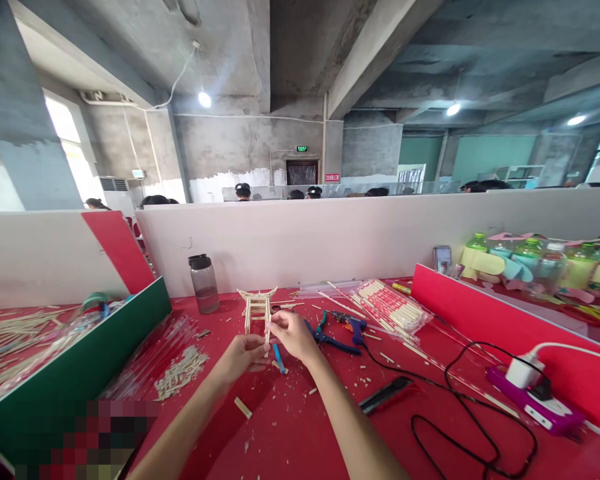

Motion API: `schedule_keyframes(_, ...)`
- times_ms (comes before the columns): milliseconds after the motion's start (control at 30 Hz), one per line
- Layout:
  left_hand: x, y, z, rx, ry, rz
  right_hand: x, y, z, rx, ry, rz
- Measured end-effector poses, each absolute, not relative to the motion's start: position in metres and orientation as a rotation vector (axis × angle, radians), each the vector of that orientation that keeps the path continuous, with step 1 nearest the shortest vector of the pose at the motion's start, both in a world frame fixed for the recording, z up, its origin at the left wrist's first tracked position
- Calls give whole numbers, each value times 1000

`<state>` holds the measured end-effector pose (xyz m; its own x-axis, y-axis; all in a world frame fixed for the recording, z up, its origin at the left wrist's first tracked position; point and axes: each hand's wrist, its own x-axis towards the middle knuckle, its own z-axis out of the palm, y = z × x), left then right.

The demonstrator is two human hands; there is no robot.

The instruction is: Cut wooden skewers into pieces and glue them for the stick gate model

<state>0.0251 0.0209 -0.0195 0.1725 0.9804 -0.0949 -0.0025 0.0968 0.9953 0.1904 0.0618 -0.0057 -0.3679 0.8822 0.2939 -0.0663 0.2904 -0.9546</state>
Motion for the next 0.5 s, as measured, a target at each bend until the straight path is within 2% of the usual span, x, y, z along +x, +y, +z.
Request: schedule_keyframes(500, 24, 20, -17, 1218, 1116, 999, 191, 56, 2, -745, -1572, 1294)
